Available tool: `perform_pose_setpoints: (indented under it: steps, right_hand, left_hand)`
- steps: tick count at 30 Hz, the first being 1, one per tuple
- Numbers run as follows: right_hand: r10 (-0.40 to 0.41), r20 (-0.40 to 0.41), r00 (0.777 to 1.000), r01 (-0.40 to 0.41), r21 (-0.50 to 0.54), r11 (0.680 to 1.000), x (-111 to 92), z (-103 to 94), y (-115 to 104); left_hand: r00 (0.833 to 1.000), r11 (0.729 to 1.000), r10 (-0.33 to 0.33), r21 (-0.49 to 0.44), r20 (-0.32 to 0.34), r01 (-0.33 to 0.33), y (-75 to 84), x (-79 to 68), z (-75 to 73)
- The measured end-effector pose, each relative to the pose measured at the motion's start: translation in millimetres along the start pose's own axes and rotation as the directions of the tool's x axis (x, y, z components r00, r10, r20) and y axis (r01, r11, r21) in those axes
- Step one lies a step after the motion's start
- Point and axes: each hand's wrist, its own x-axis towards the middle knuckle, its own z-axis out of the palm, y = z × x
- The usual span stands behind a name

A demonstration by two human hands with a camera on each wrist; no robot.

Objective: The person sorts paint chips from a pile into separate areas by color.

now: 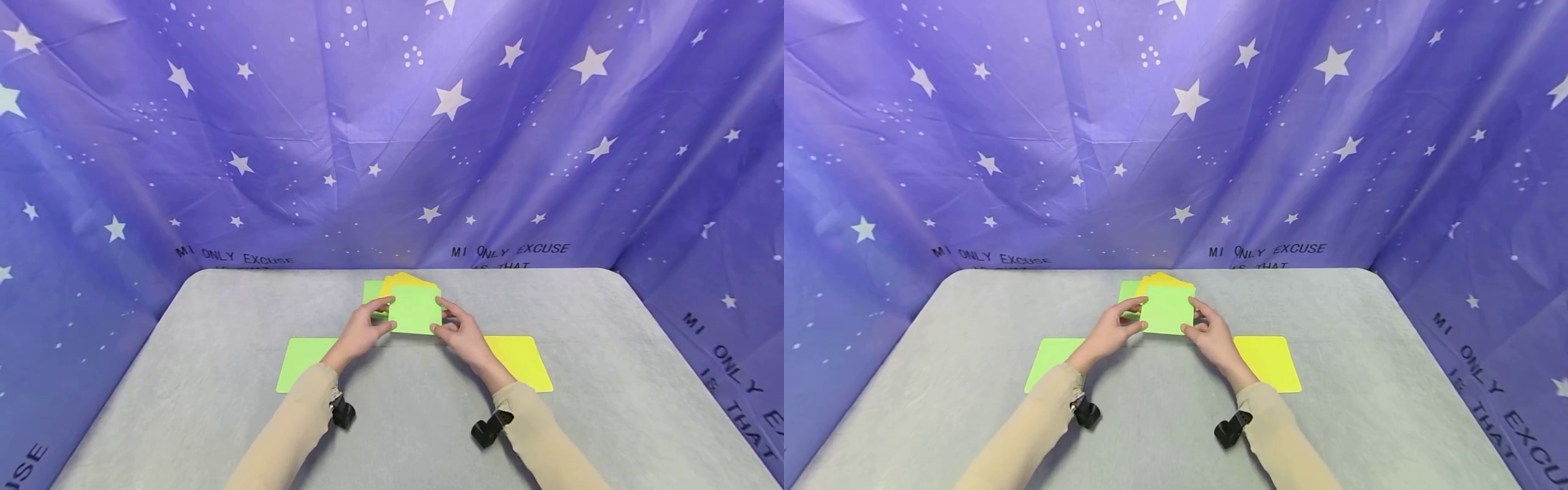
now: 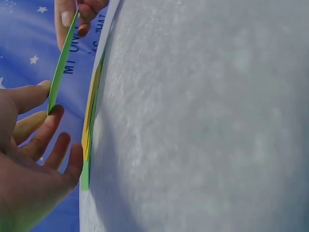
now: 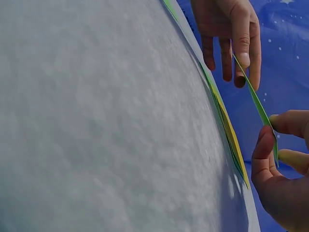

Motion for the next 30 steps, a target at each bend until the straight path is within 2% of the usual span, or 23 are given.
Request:
perform_pose_setpoints:
  steps: [4,7,9,14,17,19,21,25,30]
  right_hand:
    - [-0.027,-0.009,1.0,0.027,-0.027,0.999,-2,6.1,-2]
    - [-0.052,-0.023,0.998,0.051,-0.058,0.997,-3,11.2,-2]
    - [-0.067,-0.025,0.997,0.065,-0.072,0.995,-3,15.5,-4]
    - [-0.128,0.004,0.992,0.128,-0.086,0.988,-13,27.5,-28]
    - [-0.116,0.01,0.993,0.117,-0.093,0.989,-17,34.3,-41]
    - [-0.101,0.004,0.995,0.101,-0.086,0.991,-17,39.0,-40]
    - [-0.092,-0.009,0.996,0.092,-0.073,0.993,-12,44.3,-30]
    - [-0.118,-0.016,0.993,0.117,-0.06,0.991,-4,53.8,-8]
    - [-0.153,0.019,0.988,0.154,-0.091,0.984,-6,63.4,-6]
  left_hand:
    - [0.999,0.992,-0.051,-0.113,0.003,0.051,-0.4,-3.8,-6.5]
    - [0.997,0.984,-0.082,-0.155,0.004,0.082,-1.0,-6.9,-12.7]
    - [0.995,0.981,-0.103,-0.164,0.005,0.102,-0.8,-9.6,-17.3]
    - [0.994,0.983,-0.111,-0.143,0.017,0.112,-6.9,-17.5,-29.5]
    - [0.994,0.983,-0.109,-0.148,0.025,0.112,-9.2,-23.6,-37.1]
    - [0.993,0.983,-0.115,-0.139,0.031,0.118,-1.6,-29.3,-42.6]
    - [0.993,0.984,-0.112,-0.133,0.027,0.115,-2.0,-33.4,-46.9]
    - [0.996,0.996,-0.087,-0.03,0.005,0.087,-4.1,-42.1,-53.9]
    - [0.999,0.991,-0.041,0.128,0.002,0.041,-8.1,-52.0,-62.3]
